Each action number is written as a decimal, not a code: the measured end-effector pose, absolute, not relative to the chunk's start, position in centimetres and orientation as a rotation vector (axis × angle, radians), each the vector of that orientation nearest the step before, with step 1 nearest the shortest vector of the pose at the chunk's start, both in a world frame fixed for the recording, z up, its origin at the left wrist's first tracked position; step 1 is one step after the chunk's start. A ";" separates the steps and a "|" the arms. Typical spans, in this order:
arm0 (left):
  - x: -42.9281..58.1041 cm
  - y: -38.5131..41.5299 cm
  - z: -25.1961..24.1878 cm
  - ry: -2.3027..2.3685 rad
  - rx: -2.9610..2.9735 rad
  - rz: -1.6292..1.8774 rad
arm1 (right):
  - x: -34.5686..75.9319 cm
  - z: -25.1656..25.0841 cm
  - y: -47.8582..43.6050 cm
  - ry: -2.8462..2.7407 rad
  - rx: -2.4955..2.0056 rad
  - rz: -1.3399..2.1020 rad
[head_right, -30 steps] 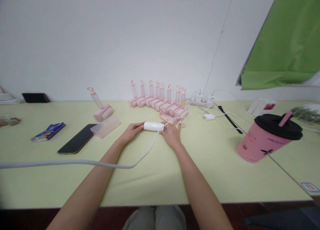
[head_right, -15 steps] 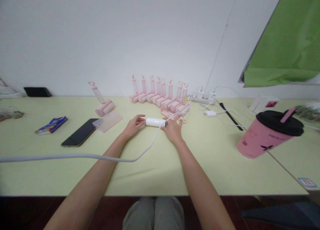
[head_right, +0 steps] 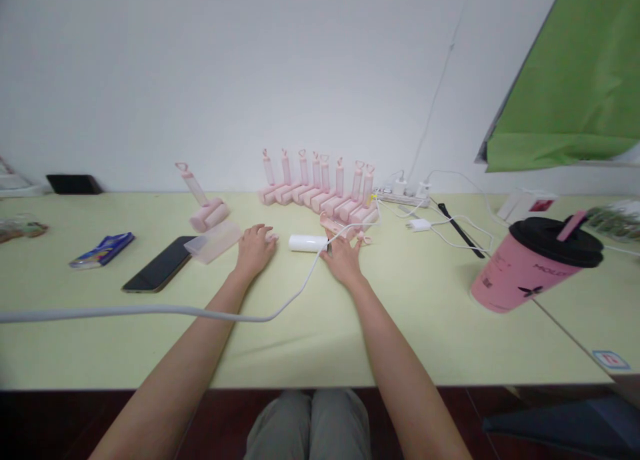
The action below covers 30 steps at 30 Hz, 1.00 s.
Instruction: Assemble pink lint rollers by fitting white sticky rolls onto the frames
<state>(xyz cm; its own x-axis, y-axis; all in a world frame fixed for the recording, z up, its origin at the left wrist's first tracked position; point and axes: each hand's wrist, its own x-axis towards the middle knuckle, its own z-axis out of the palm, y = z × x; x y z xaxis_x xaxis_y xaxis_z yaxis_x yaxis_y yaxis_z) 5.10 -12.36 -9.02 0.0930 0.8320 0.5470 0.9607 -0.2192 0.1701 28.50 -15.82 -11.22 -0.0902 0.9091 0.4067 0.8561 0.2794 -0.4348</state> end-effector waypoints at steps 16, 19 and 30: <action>4.7 -12.8 -7.1 -1.849 -1.838 -1.101 | 32.0 -10.1 -15.2 -0.973 -1.686 0.138; 4.8 -12.9 -7.0 -1.850 -1.841 -1.098 | 32.2 -10.2 -15.0 -0.913 -1.669 0.160; 4.4 -12.7 -7.4 -1.837 -1.914 -1.058 | 31.7 -10.7 -14.6 -1.028 -1.651 0.179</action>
